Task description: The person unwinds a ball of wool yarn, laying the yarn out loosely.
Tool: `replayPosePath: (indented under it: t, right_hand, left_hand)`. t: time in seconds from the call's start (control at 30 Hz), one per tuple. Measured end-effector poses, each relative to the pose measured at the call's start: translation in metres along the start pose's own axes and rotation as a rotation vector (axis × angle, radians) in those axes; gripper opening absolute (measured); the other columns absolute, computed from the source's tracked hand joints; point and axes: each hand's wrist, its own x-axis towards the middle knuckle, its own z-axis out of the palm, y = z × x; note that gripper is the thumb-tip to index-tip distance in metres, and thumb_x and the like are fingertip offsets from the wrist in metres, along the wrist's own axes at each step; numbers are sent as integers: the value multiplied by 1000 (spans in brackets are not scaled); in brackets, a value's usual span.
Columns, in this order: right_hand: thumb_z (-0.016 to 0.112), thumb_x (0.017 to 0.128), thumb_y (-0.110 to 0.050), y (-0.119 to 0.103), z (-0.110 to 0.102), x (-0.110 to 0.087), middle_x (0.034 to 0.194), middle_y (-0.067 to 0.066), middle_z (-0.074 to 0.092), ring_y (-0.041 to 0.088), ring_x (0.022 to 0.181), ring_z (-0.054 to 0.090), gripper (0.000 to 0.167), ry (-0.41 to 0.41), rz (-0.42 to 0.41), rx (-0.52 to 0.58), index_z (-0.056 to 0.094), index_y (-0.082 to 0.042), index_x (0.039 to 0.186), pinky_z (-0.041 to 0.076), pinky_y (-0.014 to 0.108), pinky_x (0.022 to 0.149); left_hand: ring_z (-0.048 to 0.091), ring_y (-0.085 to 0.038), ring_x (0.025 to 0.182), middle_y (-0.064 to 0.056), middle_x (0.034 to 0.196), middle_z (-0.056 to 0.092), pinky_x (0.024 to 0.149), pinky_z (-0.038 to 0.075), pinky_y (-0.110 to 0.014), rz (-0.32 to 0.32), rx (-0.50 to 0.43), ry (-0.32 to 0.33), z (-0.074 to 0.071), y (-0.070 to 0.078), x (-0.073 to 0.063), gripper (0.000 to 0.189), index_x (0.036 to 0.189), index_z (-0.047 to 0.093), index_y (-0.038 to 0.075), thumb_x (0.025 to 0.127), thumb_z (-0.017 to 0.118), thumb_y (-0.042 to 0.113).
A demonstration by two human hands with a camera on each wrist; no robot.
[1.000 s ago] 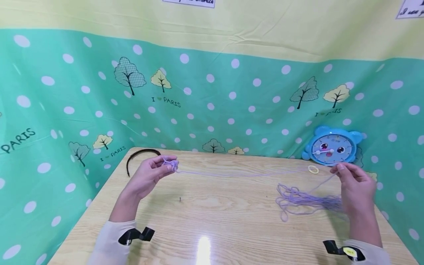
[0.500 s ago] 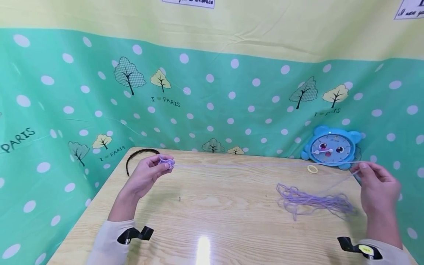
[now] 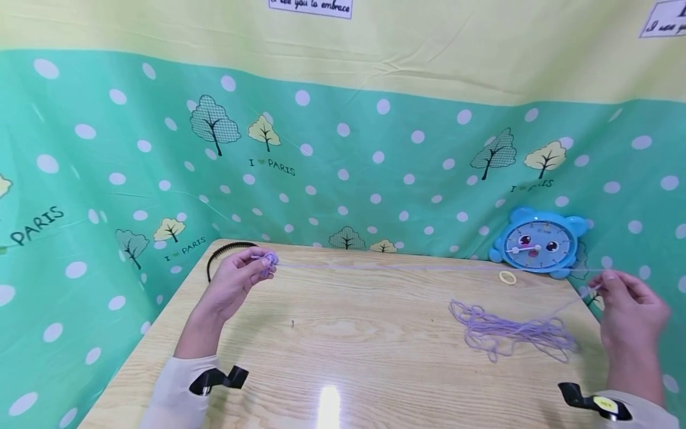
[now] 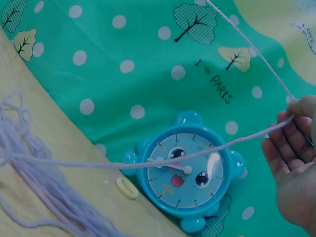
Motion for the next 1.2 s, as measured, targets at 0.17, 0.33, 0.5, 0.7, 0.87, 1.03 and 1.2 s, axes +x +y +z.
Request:
replayPosePath:
  t: [0.17,0.33,0.5,0.7,0.87,1.03,1.2]
  right_hand:
    - [78,90,-4,5,-12,2,92,2,75,11,82,71,16,-17,79,-33,75,-1,106,60,13,77]
    - [78,90,-4,13,-21,1,88,1,75,10,80,73,14,13,111,-40,75,-2,105,61,14,76]
    - [78,90,-4,22,-32,2,89,-1,76,10,77,73,14,52,115,-38,76,-2,103,61,14,74]
    - [76,93,-9,34,-44,8,85,-8,73,4,76,69,7,58,155,-239,79,-10,100,58,9,69]
    - [79,92,-16,43,-55,11,78,-13,75,1,71,70,9,-5,216,-360,81,-17,101,57,10,65]
    - [80,91,-32,52,-62,13,79,-23,73,-7,75,66,22,-95,257,-579,78,-26,112,47,5,67]
    - [78,92,-33,63,-65,12,82,-25,72,-9,77,67,25,-197,244,-656,77,-24,115,48,4,66]
  left_hand:
    - [71,-7,93,5,102,72,86,61,-21,13,0,33,-1,1,0,15,109,70,14,105,58,6]
    - [72,-7,92,6,103,73,84,62,-21,11,11,56,-2,2,0,14,111,70,15,105,59,8]
    - [71,-7,88,7,102,72,82,61,-21,4,6,52,-4,3,0,17,112,71,15,105,58,7]
    - [68,-7,84,6,103,72,77,60,-21,33,-42,4,-8,4,-2,23,114,71,13,105,52,2]
    - [68,-8,84,4,103,73,77,60,-20,59,-77,-49,-8,2,0,28,111,71,11,104,48,-4]
    - [68,-7,87,3,105,71,82,60,-19,36,-111,-90,-4,-1,2,28,110,71,11,104,48,-4]
    - [68,-7,92,3,107,70,84,60,-18,-13,-111,-116,0,-5,4,25,113,69,11,104,50,-3]
